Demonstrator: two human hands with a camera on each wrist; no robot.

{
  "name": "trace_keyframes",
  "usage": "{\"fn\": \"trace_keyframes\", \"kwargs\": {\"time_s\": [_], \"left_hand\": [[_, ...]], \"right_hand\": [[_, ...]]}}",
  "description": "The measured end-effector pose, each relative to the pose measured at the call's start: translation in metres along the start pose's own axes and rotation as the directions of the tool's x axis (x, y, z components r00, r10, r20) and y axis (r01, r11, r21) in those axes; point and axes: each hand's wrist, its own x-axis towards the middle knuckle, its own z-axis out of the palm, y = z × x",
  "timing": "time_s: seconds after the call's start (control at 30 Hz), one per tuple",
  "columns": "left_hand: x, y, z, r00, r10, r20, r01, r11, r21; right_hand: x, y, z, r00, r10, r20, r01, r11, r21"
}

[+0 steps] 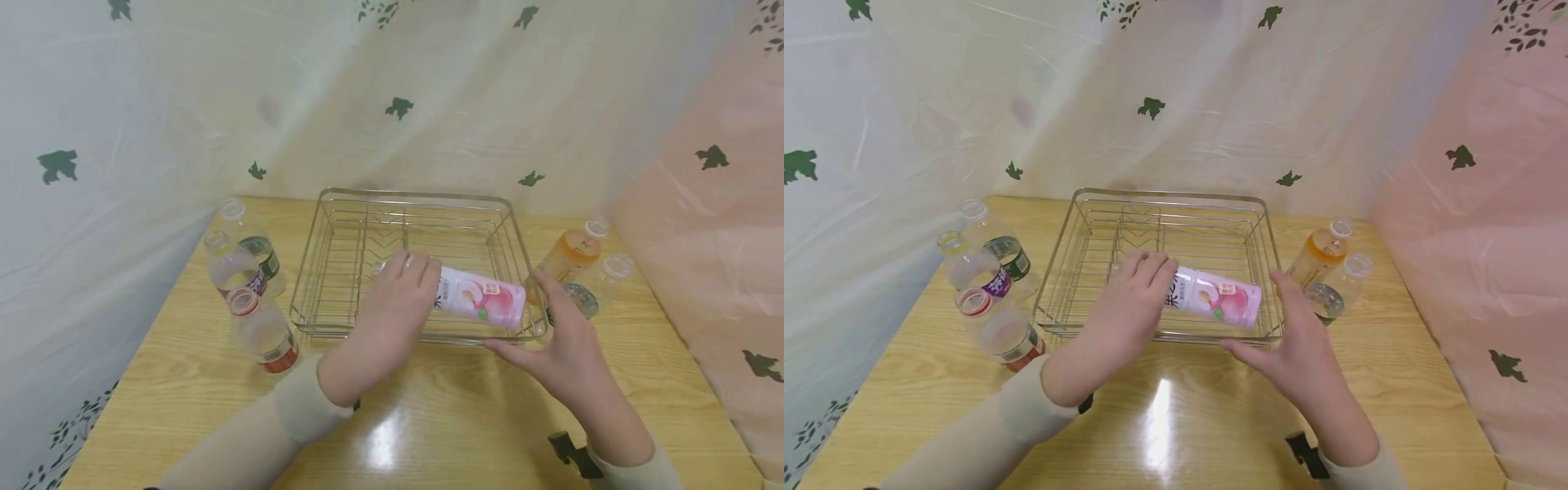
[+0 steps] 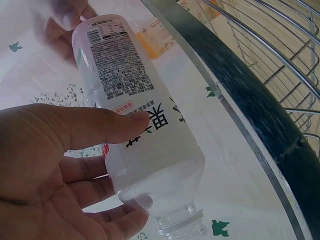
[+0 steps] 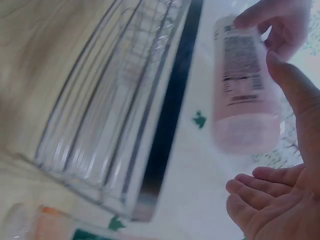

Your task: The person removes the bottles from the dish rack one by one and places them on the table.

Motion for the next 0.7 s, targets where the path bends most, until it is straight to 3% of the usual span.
{"fn": "trace_keyframes", "kwargs": {"time_s": [0.17,0.43,0.7], "left_hand": [[-0.001,0.007,0.001,0.998,0.054,-0.042,-0.051,0.996,0.077],[-0.002,0.021,0.005,0.983,0.113,-0.147,-0.095,0.988,0.123],[-0.006,0.027,0.005,0.982,0.092,-0.163,-0.083,0.995,0.063]], "right_hand": [[0.007,-0.017,0.002,0.985,-0.171,-0.024,0.169,0.984,-0.046],[0.009,-0.027,0.005,0.972,-0.233,0.040,0.237,0.954,-0.182],[0.009,-0.026,0.005,0.946,-0.314,0.086,0.325,0.917,-0.231]]}}
